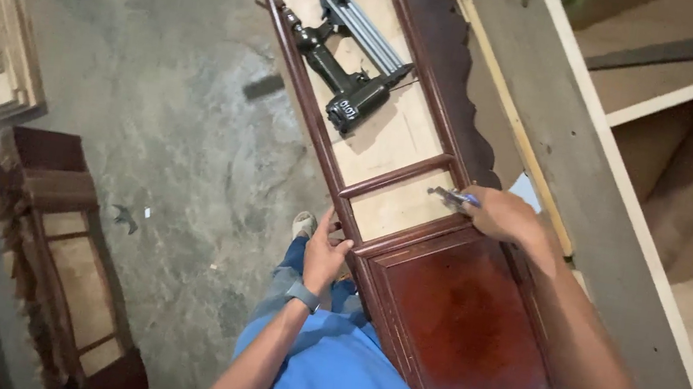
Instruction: Sanding, marking, and fitting wooden components for furniture assembly
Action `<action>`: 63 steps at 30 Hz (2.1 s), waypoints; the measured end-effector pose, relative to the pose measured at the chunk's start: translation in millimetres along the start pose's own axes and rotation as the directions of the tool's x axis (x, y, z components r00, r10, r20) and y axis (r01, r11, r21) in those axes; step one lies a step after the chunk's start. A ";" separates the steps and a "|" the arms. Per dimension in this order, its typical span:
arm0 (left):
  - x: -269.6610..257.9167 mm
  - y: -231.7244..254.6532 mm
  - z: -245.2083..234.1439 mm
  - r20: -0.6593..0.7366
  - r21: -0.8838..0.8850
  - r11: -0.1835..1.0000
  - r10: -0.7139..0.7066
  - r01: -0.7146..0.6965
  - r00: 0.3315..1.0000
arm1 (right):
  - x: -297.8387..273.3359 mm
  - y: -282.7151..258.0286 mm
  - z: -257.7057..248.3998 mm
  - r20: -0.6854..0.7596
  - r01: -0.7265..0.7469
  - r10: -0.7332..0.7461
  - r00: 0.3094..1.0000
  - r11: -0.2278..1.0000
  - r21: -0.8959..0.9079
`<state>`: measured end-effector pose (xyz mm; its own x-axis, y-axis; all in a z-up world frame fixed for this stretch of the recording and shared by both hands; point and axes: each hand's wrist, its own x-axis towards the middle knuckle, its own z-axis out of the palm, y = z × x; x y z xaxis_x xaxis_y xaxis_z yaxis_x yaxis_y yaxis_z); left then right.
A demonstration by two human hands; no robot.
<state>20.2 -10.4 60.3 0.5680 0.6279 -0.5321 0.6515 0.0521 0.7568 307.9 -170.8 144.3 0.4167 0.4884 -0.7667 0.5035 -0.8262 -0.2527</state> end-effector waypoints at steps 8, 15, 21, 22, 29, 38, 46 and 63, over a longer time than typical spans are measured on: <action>0.8 -5.6 -5.0 0.042 -0.021 1.000 0.004 -0.003 0.999 | 35.7 6.2 23.5 -0.106 -0.065 0.055 0.993 0.994 -0.093; -2.9 5.2 -8.0 0.051 -0.083 0.997 0.005 -0.001 0.999 | 25.8 -12.3 14.2 -0.119 -0.043 0.021 0.993 0.982 -0.185; 1.1 -7.4 -3.3 0.022 -0.116 0.993 0.003 -0.001 1.000 | 18.3 -19.0 15.0 -0.136 -0.015 -0.022 0.990 0.964 -0.264; 2.7 -12.4 -1.8 0.025 -0.116 0.993 0.001 0.002 1.000 | 16.7 -21.0 15.9 -0.134 -0.017 -0.019 0.991 0.964 -0.264; 3.6 -17.4 0.1 0.033 -0.091 0.996 0.006 -0.003 0.999 | 12.9 -19.4 13.8 -0.119 -0.025 -0.002 0.993 0.976 -0.218; 7.5 -29.0 1.4 0.031 -0.040 0.999 0.018 -0.016 0.999 | 20.4 -8.2 8.4 -0.106 -0.039 0.028 0.994 0.994 -0.105; 1.8 -0.4 7.3 -0.165 0.148 0.955 0.280 -0.257 0.946 | -3.8 -19.7 3.8 -0.135 -0.019 0.001 0.991 0.991 -0.132; 124.5 124.0 85.3 0.695 0.613 0.178 0.344 -0.770 0.632 | -8.2 -36.0 6.9 -0.227 -0.101 0.039 0.973 0.959 -0.266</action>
<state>214.6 7.9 55.5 0.9323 -0.1247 -0.3395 -0.0136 -0.9501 0.3116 281.1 -147.0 155.6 0.5968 0.5065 -0.6223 0.6424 -0.7664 -0.0077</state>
